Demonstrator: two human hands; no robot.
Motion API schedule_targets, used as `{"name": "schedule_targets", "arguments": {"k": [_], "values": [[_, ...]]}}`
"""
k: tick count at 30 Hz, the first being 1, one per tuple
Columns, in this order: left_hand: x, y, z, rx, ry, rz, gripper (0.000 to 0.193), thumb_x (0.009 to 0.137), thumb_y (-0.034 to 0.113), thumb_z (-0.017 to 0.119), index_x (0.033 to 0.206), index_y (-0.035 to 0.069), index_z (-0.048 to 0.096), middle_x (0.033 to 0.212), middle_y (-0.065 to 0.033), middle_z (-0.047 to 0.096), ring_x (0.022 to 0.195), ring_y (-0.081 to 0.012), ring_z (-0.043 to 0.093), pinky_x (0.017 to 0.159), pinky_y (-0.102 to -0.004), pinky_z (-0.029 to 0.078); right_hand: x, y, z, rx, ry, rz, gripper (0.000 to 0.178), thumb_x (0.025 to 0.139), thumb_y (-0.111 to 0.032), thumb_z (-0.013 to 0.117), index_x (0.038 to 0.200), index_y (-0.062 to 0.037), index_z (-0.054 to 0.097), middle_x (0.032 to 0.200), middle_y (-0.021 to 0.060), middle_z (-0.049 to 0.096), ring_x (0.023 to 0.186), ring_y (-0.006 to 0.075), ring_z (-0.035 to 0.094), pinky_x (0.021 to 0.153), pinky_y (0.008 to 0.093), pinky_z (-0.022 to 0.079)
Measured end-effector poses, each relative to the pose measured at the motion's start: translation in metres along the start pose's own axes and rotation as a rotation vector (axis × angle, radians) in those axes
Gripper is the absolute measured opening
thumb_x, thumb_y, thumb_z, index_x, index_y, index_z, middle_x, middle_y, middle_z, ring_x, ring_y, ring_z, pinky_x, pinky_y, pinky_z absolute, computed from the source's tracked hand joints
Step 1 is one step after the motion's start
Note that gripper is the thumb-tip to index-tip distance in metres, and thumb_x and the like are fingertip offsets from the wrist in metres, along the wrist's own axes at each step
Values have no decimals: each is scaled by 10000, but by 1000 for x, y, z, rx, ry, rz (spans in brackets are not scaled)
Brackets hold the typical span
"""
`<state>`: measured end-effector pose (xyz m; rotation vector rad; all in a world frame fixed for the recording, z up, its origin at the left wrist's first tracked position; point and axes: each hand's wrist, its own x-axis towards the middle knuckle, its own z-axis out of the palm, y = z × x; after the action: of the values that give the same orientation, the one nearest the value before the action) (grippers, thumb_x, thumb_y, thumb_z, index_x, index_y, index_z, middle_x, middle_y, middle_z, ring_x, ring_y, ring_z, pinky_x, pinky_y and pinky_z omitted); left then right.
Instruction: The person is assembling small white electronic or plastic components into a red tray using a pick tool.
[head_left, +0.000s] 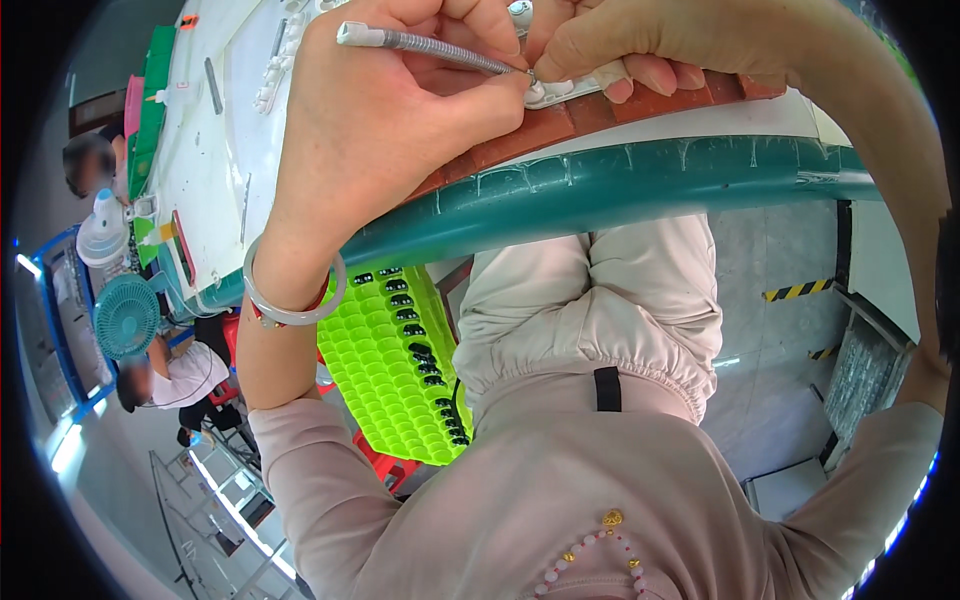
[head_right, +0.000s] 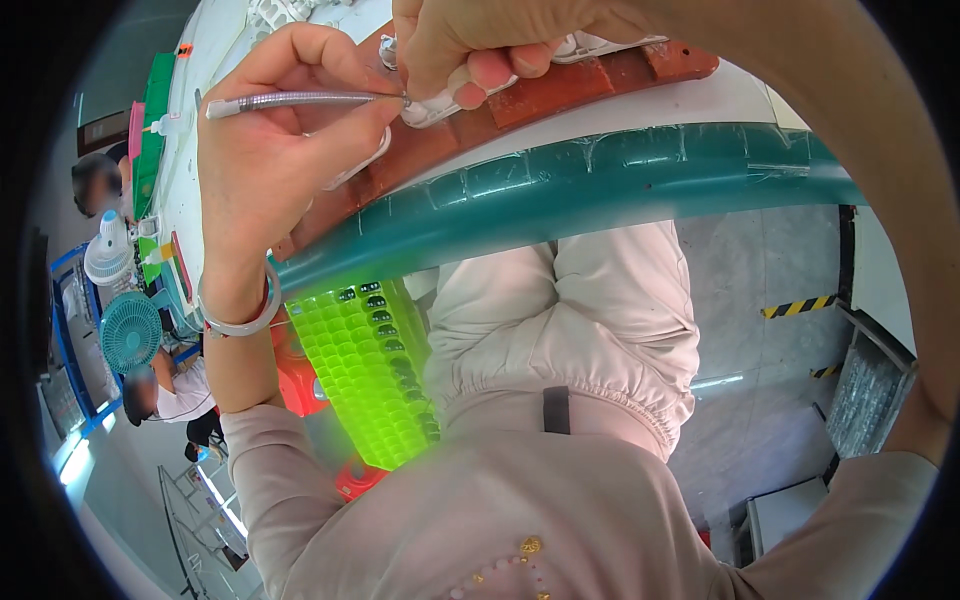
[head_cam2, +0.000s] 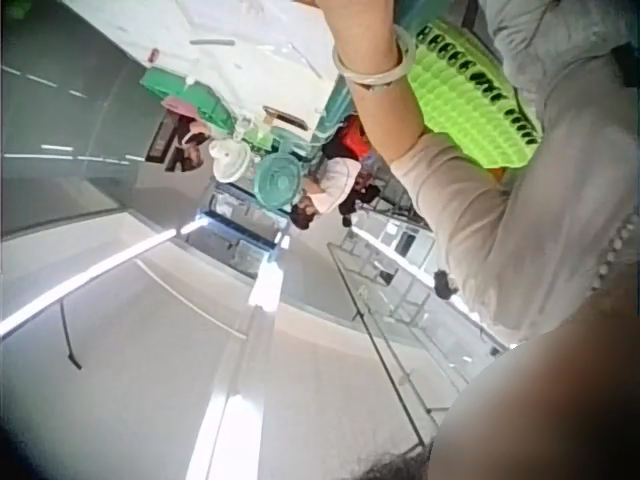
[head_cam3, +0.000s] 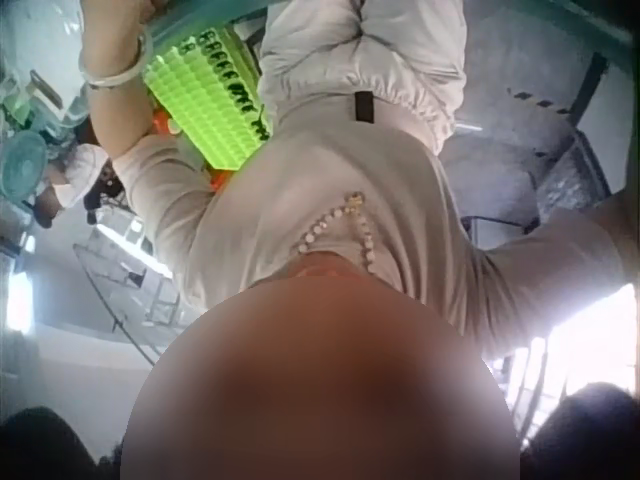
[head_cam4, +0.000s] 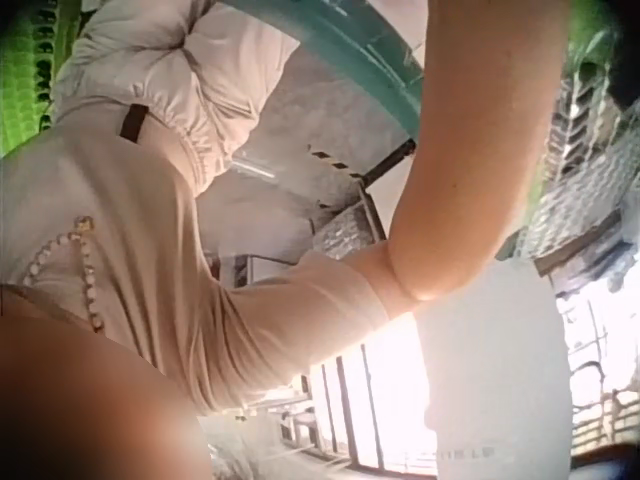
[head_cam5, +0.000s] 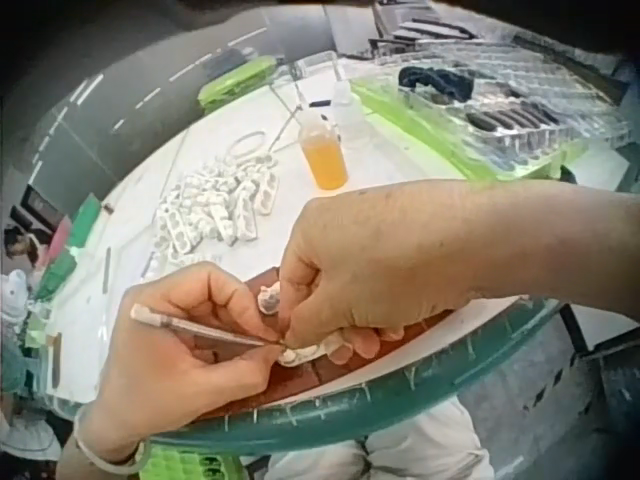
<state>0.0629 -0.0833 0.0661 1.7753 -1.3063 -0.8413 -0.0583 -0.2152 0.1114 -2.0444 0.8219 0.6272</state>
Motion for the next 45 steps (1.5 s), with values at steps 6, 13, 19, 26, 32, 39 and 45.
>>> {"name": "schedule_targets", "arguments": {"k": [6, 13, 19, 26, 32, 39, 45], "values": [[-3, -3, -2, 71, 18, 27, 184, 725, -64, 681, 875, 3, 599, 863, -51, 663, 774, -67, 597, 690, -201, 483, 1, -1, -4, 22, -61, 71, 215, 866, -210, 604, 753, -43, 676, 583, 7, 585, 471, 98, 490, 461, 240, 372], [10, 5, -27, 140, 70, 7, 193, 763, -21, 679, 940, 0, 604, 863, -68, 677, 803, -104, 633, 712, -214, 494, -11, -1, -10, -25, -21, -56, 203, 855, -178, 573, 751, -40, 679, 619, 34, 622, 520, 124, 553, 494, 263, 419], [-21, 3, -46, 156, -1, -148, 336, 802, 25, 689, 1113, -13, 568, 955, -107, 698, 842, -123, 656, 712, -216, 509, -5, -19, -5, -109, -72, -92, 202, 843, -174, 569, 774, -19, 678, 675, 70, 651, 592, 145, 601, 562, 269, 469], [-25, -11, -26, 16, 65, -168, 272, 786, 1, 699, 1033, -14, 587, 915, -86, 687, 835, -106, 644, 732, -216, 506, 7, -24, 5, -106, -23, 0, 182, 846, -157, 569, 772, -26, 672, 640, 45, 620, 555, 113, 562, 514, 251, 438], [-20, -14, -22, 33, 31, -32, 189, 770, -47, 673, 931, -16, 580, 866, -63, 653, 838, -98, 629, 758, -227, 507, 6, -21, 0, -12, -53, 82, 173, 869, -161, 603, 866, -12, 691, 632, 36, 613, 518, 105, 529, 487, 247, 418], [-18, -11, -15, -25, 38, -6, 160, 762, -78, 653, 868, -18, 549, 887, -87, 654, 847, -121, 632, 772, -250, 514, 21, 34, 8, 19, 173, -1050, 201, 882, -181, 609, 917, -3, 694, 621, 34, 612, 514, 102, 536, 478, 243, 423], [-23, -17, -19, -24, 72, -4, 161, 745, -71, 666, 842, -12, 553, 903, -91, 660, 838, -109, 621, 757, -234, 506, 17, -14, 9, -454, -107, -401, 251, 891, -205, 550, 862, 0, 691, 640, 52, 638, 552, 121, 586, 524, 256, 471]]}}
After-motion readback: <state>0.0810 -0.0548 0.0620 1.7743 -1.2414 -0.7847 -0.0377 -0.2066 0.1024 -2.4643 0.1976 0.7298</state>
